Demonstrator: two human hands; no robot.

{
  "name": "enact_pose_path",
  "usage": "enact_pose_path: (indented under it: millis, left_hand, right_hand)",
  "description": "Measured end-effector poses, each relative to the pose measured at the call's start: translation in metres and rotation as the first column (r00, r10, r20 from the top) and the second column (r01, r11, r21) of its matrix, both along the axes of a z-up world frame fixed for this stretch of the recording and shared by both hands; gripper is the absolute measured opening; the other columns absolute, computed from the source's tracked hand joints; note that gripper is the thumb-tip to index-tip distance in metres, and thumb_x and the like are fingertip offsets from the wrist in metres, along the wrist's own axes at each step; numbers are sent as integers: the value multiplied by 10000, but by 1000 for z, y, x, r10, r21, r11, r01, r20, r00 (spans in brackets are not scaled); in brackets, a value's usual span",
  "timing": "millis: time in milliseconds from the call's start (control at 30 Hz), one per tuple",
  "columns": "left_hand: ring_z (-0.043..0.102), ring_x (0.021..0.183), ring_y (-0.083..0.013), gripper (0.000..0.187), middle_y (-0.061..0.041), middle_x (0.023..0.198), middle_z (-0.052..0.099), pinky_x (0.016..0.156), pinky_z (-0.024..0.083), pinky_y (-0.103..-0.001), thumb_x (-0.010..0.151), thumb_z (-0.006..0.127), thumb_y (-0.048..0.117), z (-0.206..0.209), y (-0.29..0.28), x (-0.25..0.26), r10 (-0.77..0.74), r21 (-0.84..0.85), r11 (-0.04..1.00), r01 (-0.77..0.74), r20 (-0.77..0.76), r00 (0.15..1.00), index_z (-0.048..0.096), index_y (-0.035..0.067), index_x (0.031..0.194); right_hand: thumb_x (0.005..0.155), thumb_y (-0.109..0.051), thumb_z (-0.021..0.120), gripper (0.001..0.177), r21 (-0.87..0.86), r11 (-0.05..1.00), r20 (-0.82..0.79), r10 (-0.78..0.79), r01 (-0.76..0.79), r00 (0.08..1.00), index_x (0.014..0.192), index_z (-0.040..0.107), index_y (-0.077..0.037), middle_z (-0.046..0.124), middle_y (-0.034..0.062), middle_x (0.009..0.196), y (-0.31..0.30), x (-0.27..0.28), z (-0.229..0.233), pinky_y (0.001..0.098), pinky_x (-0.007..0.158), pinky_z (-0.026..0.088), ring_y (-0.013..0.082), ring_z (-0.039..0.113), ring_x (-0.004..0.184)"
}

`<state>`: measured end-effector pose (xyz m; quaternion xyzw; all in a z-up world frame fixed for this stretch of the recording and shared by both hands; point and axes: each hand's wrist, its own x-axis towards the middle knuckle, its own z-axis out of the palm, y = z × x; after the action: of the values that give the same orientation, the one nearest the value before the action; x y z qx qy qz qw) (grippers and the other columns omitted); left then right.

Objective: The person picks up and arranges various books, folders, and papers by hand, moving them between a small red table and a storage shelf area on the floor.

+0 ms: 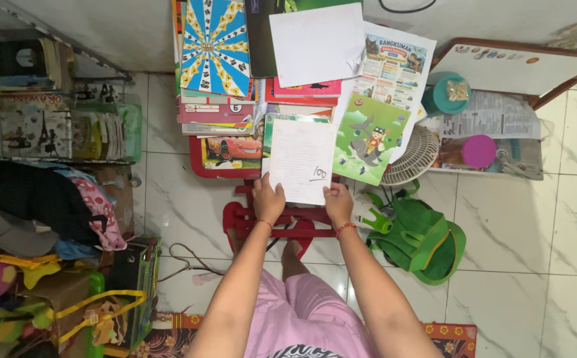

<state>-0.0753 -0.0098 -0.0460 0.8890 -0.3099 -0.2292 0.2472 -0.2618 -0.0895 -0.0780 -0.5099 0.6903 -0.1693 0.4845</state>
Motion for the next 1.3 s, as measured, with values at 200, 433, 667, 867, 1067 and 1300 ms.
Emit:
enact_pose_path:
  millis: [200, 433, 667, 867, 1067, 1300]
  left_hand:
    - [645, 1075, -402, 337, -198, 1151, 687, 927, 508, -481, 934, 633, 236, -59, -15, 17, 57, -79, 995, -69, -144, 988, 652, 58, 1220]
    - [729, 866, -245, 252, -98, 938, 758, 802, 551, -369, 935, 642, 191, -53, -31, 6, 14, -210, 972, -106, -398, 917, 690, 47, 1136]
    - [707, 940, -237, 305, -78, 1050, 767, 864, 542, -351, 1005, 594, 239, -11, -42, -14, -194, -341, 940, 21, -484, 853, 715, 78, 1234]
    - [604, 1193, -375, 325, -205, 1236, 671, 1052, 460, -444, 925, 650, 163, -25, -16, 9, -159, -308, 935, 176, 79, 984, 703, 25, 1215]
    - [573, 1226, -398, 410, -226, 1301, 619, 1067, 448, -443, 924, 622, 156, -32, 9, 28, -116, -258, 957, 129, 65, 991, 629, -6, 1301]
    - [542, 1246, -416, 476, -270, 1335, 553, 1082, 430, -444, 930, 628, 158, -48, 11, 31, -50, -219, 974, 55, 25, 998, 579, -69, 1345]
  right_hand:
    - [972, -226, 694, 365, 73, 997, 234, -48, 31, 971, 1280, 605, -51, 748, 49, 1044, -6, -10, 5, 290, 730, 543, 131, 679, 877]
    - [1023, -235, 574, 392, 205, 979, 378, -68, -11, 923, 1393, 546, -108, 719, 51, 1126, -25, -28, 28, 280, 641, 546, 134, 666, 860]
    - [1037, -224, 562, 372, 264, 922, 483, -379, 282, 789, 1398, 516, -150, 701, 22, 1129, -55, -88, 13, 286, 656, 573, 121, 675, 863]
    - [1065, -235, 526, 367, 138, 922, 304, -387, 362, 870, 1423, 539, -156, 712, 26, 1113, -95, -108, -1, 315, 635, 540, 147, 666, 843]
    - [1044, -219, 546, 382, 190, 897, 317, -440, 398, 840, 1423, 527, -177, 701, 21, 1121, -106, -101, -20, 272, 596, 531, 119, 643, 836]
    - [1015, -149, 594, 324, 58, 911, 271, -408, 408, 872, 1338, 600, -122, 720, 56, 1083, -106, -88, -28, 315, 649, 518, 160, 649, 828]
